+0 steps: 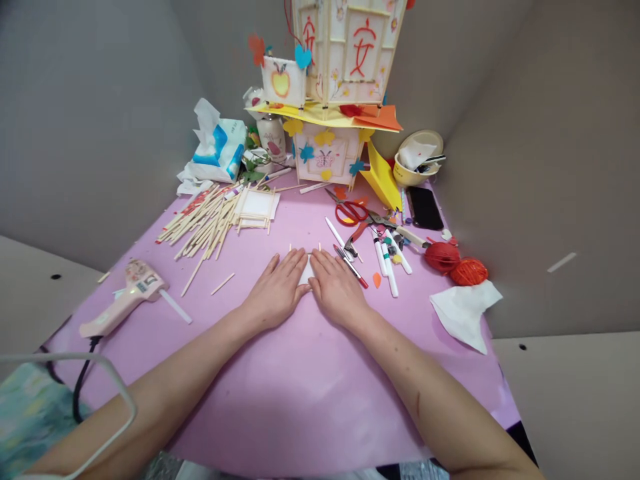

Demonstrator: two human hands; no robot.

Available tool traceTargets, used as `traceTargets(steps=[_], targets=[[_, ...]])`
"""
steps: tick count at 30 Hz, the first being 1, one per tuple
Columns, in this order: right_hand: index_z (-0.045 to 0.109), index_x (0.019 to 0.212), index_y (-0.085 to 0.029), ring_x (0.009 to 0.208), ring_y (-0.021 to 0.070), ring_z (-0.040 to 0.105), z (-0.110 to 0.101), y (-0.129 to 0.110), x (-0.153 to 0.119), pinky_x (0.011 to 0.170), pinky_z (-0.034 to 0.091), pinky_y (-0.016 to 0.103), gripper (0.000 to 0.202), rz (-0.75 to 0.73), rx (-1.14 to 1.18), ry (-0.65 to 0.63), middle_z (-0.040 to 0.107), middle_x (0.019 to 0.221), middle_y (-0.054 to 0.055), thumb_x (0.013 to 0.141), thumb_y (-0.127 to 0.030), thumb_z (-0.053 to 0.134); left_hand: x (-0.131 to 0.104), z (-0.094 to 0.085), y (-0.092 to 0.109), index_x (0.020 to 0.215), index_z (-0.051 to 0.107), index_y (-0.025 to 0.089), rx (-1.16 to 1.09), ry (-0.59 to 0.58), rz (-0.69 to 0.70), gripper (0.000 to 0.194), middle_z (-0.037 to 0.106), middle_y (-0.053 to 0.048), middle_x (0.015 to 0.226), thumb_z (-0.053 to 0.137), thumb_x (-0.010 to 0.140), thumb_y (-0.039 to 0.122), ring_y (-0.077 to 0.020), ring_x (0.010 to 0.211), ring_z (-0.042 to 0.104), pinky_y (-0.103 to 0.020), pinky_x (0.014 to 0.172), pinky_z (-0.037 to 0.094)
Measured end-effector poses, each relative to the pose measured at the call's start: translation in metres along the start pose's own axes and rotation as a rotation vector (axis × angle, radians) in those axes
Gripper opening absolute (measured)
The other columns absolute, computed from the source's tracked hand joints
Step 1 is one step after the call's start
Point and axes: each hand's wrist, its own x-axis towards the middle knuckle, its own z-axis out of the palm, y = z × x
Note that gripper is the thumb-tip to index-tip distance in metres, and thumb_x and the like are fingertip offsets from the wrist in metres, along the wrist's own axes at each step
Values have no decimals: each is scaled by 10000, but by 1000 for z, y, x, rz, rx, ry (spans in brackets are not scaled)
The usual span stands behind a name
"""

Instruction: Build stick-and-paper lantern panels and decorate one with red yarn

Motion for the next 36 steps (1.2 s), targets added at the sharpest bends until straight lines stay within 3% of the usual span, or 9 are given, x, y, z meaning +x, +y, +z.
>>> traceTargets(steps=[10,14,20,27,36], targets=[[413,1453,-112,1435,230,316,2,8,-4,1176,299,454,518,-24,181,127,356,1543,137,968,-289,372,-4,-3,-1,1525,191,58,-94,85,-31,725,140,-147,1617,404,967,469,-253,1498,118,-447,1210,171],[403,1460,-99,1433,235,319,2,9,-4,1183,287,459,521,24,205,154,389,1522,154,979,-297,359,-5,-5,-2,1515,220,48,-71,121,-117,690,187,-151,1608,393,973,439,-285,1498,102,-506,1208,125],[452,1430,-94,1422,254,340,3,11,-3,1185,288,465,497,-14,146,136,426,1501,138,975,-282,382,-5,-6,-4,1498,293,89,-17,31,-68,602,298,-114,1577,339,991,410,-256,1481,205,-529,1206,121],[496,1394,-81,1417,277,345,3,11,-2,1178,301,468,482,6,104,91,472,1470,130,954,-275,460,-3,-2,-7,1507,269,89,-3,-3,-58,631,278,-111,1585,352,984,433,-240,1485,191,-505,1211,135],[458,1429,-149,1415,268,353,3,10,-2,1169,296,503,498,19,163,83,457,1482,128,948,-279,453,-3,-2,-8,1509,265,121,-86,17,-59,638,295,-116,1580,407,967,424,-248,1480,211,-504,1208,137]])
